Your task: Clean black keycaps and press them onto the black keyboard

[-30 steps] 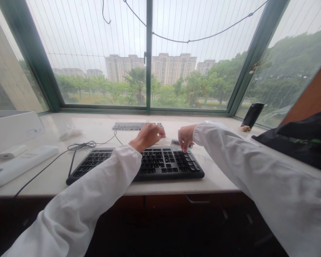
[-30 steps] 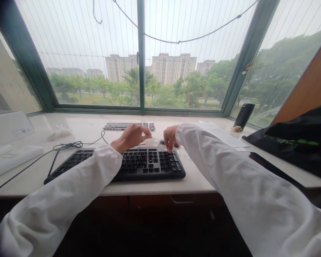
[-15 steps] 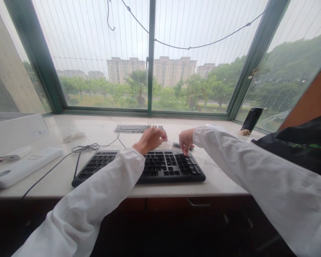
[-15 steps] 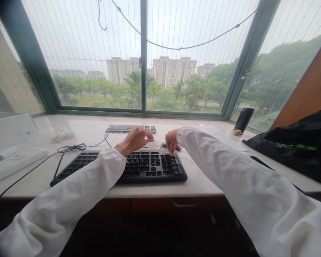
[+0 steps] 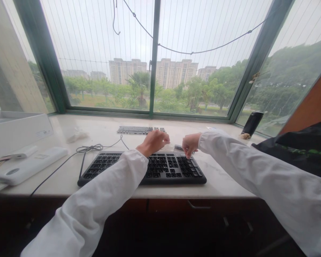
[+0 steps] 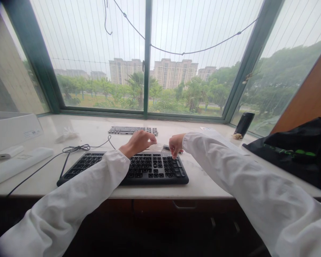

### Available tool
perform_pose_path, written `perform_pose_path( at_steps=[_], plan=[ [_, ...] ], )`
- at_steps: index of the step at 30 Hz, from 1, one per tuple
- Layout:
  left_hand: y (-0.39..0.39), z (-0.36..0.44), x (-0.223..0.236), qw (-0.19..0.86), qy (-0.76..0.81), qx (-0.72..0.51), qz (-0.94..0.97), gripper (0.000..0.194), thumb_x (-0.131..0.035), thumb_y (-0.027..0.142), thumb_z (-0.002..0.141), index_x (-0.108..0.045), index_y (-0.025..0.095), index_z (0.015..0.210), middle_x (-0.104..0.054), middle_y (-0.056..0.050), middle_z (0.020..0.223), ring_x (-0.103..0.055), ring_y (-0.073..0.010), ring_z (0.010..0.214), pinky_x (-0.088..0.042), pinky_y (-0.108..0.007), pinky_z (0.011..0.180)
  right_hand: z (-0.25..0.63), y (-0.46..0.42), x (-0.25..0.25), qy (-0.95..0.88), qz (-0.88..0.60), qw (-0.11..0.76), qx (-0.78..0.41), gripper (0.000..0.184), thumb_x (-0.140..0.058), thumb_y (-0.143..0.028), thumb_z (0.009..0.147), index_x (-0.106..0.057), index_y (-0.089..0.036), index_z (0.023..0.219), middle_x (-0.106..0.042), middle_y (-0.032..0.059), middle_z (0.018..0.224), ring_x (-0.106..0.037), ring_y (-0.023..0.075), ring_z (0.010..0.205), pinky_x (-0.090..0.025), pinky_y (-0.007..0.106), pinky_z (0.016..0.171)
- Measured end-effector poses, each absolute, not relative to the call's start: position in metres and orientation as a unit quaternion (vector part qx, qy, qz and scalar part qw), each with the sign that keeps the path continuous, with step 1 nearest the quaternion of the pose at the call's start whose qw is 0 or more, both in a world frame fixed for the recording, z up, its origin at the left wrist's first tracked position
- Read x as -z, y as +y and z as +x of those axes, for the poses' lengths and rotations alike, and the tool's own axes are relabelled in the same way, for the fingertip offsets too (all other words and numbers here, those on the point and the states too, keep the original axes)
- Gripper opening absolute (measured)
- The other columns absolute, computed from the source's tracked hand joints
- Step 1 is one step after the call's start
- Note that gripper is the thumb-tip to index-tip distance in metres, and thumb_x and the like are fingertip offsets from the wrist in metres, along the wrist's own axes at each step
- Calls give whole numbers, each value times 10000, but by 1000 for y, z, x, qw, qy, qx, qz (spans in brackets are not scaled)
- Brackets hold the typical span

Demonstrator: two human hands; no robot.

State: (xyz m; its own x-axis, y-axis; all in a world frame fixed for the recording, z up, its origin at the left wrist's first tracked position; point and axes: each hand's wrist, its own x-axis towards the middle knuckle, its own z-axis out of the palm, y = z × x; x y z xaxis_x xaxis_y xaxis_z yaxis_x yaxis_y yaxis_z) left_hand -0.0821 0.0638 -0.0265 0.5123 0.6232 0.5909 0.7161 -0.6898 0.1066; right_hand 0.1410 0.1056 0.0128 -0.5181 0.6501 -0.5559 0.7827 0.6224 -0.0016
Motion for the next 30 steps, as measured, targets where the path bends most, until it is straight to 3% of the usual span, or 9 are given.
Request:
perform_pose_path(
  at_steps=[5,11,19,28,30],
  plan=[
    [65,-82,26,75,-391,304,-866,129,-646,269,838,-772,242,849,-753,-14,801,-698,-184,773,-509,-295,730,124,111,-16,850,405,317,109,477,-829,-550,529,-782,-176,822,-536,-59,420,-517,108,511,-394,268,652],
    [61,-84,22,82,-401,287,-866,130,-645,262,849,-773,246,865,-753,-29,804,-702,-192,781,-524,-302,733,114,110,-19,835,433,326,99,534,-867,-546,401,-790,-185,787,-548,-53,423,-513,120,504,-393,283,650],
    [55,-84,15,138,-425,253,-858,169,-603,240,888,-769,225,908,-749,-60,790,-707,-235,757,-529,-340,700,136,102,-23,863,438,214,130,472,-796,-587,558,-787,-208,839,-545,-62,423,-519,102,502,-393,257,662],
    [57,-90,11,127,-503,206,-830,168,-595,202,870,-762,191,866,-736,-84,796,-698,-231,785,-532,-339,746,139,115,-16,872,430,203,118,419,-800,-549,562,-782,-196,787,-522,-62,403,-508,100,487,-380,248,640],
    [59,-93,10,116,-544,179,-811,152,-606,185,848,-756,161,830,-729,-103,787,-696,-234,781,-536,-328,739,142,126,-21,878,437,146,125,402,-786,-541,587,-782,-197,795,-522,-60,415,-496,97,482,-373,242,623]
  ],
)
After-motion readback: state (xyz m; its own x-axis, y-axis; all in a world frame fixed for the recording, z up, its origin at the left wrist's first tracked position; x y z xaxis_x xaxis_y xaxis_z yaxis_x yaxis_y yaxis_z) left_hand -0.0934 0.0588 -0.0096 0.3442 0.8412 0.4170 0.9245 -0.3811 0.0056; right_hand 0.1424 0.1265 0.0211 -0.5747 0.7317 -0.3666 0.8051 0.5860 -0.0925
